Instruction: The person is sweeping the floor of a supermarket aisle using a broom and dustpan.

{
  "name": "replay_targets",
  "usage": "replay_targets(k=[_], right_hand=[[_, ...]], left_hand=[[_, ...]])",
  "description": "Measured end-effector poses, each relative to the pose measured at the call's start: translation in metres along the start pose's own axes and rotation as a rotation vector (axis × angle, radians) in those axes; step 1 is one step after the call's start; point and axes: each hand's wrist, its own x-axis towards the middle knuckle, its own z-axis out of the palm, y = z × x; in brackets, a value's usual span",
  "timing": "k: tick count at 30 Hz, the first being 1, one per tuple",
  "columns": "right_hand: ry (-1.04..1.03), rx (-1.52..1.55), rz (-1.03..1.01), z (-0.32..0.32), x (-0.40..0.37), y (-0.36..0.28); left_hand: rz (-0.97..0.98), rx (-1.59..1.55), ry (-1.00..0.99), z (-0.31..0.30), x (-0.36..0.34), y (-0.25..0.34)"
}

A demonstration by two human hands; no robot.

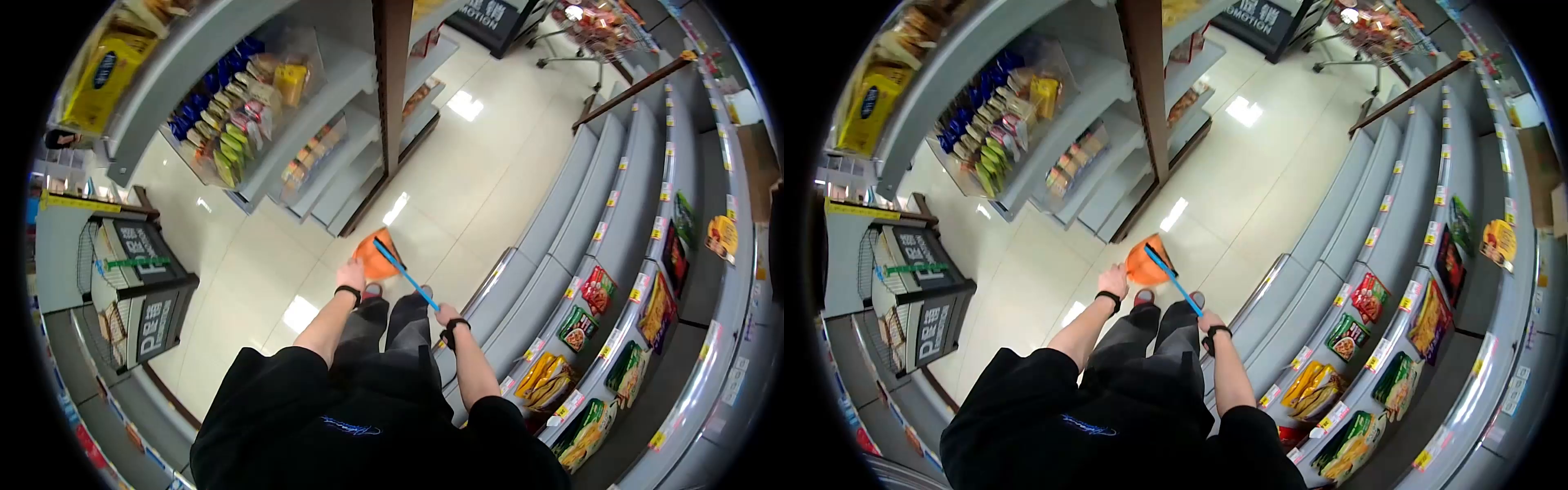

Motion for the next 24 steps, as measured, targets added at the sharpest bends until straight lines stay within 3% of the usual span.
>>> replay_targets(k=[1, 3, 4, 5, 7, 9, 11, 13, 15, 16, 17, 19, 21, 23, 24], right_hand=[[0.008, 0.0, 0.033, -0.005, -0.021, -0.001], [-0.013, -0.026, 0.075, 0.004, -0.035, 0.021], [-0.106, 0.065, 0.177, 0.006, -0.046, 0.035], [-0.206, 0.157, 0.278, 0.006, -0.054, 0.043], [-0.217, 0.496, 0.649, -0.018, -0.104, 0.017], [0.014, 0.907, 0.748, 0.027, -0.086, 0.071], [-0.126, 0.395, 0.596, 0.005, -0.102, 0.06], [-0.154, 0.161, 0.446, -0.001, -0.12, 0.062], [-0.158, 0.212, 0.494, 0.008, -0.109, 0.082], [-0.132, 0.481, 0.7, -0.01, -0.146, 0.043], [-0.143, 0.605, 0.781, -0.002, -0.141, 0.055], [-0.081, 0.667, 0.756, 0.013, -0.136, 0.074], [-0.093, 0.537, 0.704, 0.021, -0.127, 0.087], [-0.104, 0.48, 0.755, -0.014, -0.17, 0.027], [-0.096, 0.511, 0.766, 0.003, -0.155, 0.049]], left_hand=[[0.029, 0.038, 0.063, 0.02, 0.001, -0.013], [-0.034, 0.106, -0.041, 0.041, 0.006, -0.031], [-0.058, 0.161, -0.238, 0.004, -0.006, -0.028], [-0.067, 0.227, -0.338, 0.026, 0.001, -0.043], [-0.081, 0.302, -0.421, 0.008, -0.012, -0.05], [-0.107, 0.224, -0.352, 0.014, -0.014, -0.062], [-0.071, 0.116, -0.287, 0.03, -0.011, -0.077], [-0.121, 0.031, -0.291, 0.017, -0.018, -0.08], [-0.144, -0.021, -0.218, 0.044, -0.003, -0.094], [-0.136, -0.054, -0.194, 0.024, -0.016, -0.092], [-0.131, -0.066, -0.216, 0.011, -0.018, -0.093], [-0.123, -0.087, -0.271, 0.0, -0.022, -0.099], [-0.116, -0.091, -0.236, -0.01, -0.019, -0.103], [-0.112, -0.109, -0.241, -0.029, -0.02, -0.105], [-0.116, -0.119, -0.224, -0.021, -0.009, -0.107]])
